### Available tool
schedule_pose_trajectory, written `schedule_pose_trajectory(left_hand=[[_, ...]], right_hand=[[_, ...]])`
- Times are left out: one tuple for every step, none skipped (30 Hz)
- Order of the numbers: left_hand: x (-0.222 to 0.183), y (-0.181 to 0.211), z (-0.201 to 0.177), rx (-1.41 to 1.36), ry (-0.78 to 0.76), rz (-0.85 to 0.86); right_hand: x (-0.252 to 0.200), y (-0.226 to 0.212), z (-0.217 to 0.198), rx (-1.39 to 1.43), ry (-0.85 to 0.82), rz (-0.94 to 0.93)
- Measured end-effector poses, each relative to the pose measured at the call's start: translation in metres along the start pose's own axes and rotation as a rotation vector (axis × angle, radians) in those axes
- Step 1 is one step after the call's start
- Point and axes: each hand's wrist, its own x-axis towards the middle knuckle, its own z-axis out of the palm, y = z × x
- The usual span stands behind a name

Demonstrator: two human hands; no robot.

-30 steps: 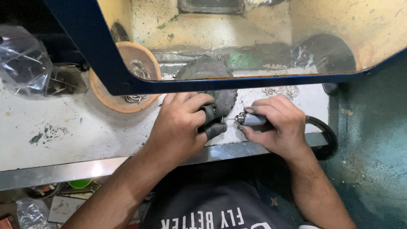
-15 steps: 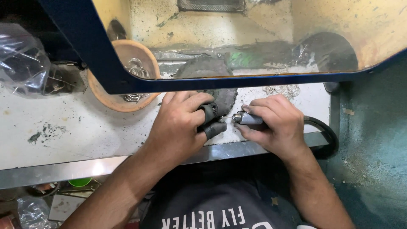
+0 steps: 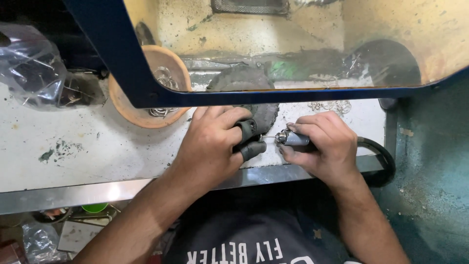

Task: Polishing small jewelry components using a handheld rotary tool at a workshop station.

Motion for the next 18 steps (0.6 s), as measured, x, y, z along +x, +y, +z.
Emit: schedule_pose_trajectory(left_hand=[[0.0009,0.0005,-0.0009,0.003,0.009,-0.006],[0.0013,0.0007,-0.002,-0.01,-0.001,-0.005],[0.001,0.0011,-0.0031,-0.023,-0.015,-0.006],[0.0003,0.0009,-0.0041,-0.019,-0.01,-0.014],[0.0007,0.0009,-0.0044,-0.025,-0.018,-0.015],[0.0018,0.0015,-0.0039,-0.031,-0.027,-0.017],[0.0022,0.0018,-0.0033,-0.032,-0.032,-0.013],[0.0024,0.0021,-0.003,-0.021,-0.03,-0.011],[0.0024,0.0021,-0.0037,-0.007,-0.024,-0.011],[0.0029,0.0023,-0.0037,-0.006,-0.024,-0.01],[0.0028,0.0024,-0.004,-0.007,-0.026,-0.014],[0.0026,0.0022,-0.0044,-0.009,-0.027,-0.017],[0.002,0.0024,-0.0051,-0.009,-0.026,-0.019],[0.0019,0.0024,-0.0053,-0.015,-0.026,-0.022],[0.0023,0.0023,-0.0052,-0.022,-0.029,-0.024],[0.0026,0.0015,-0.0046,-0.024,-0.029,-0.023],[0.0022,0.001,-0.0037,-0.023,-0.027,-0.025],[0.0017,0.0006,-0.0028,-0.022,-0.025,-0.028]], right_hand=[[-0.0012,0.0007,0.0007,0.001,-0.003,-0.011],[-0.0023,0.001,0.0016,-0.013,-0.006,-0.003],[-0.0045,0.001,0.0032,-0.025,-0.009,0.007],[-0.0023,0.0011,0.0038,-0.021,-0.013,-0.001],[-0.0027,0.0007,0.0038,-0.022,-0.015,0.0],[-0.0033,0.0012,0.0033,-0.024,-0.016,0.002],[-0.0036,0.0017,0.0026,-0.024,-0.014,0.007],[-0.0038,0.002,0.0019,-0.025,-0.007,0.01],[-0.0022,0.0023,0.0015,-0.025,0.0,0.007],[-0.0036,0.0031,0.0013,-0.025,0.002,0.006],[-0.0042,0.0041,0.0015,-0.039,0.011,0.041],[-0.0046,0.0049,0.0019,-0.053,0.021,0.075],[-0.0057,0.0039,0.0011,-0.053,0.02,0.074],[-0.0069,0.0034,0.0004,-0.027,0.025,0.041],[-0.0085,0.0031,-0.0005,-0.002,0.03,0.011],[-0.0069,0.0029,-0.0003,-0.003,0.03,0.012],[-0.006,0.0024,-0.0001,-0.014,0.021,0.024],[-0.0052,0.0018,0.0,-0.026,0.012,0.036]])
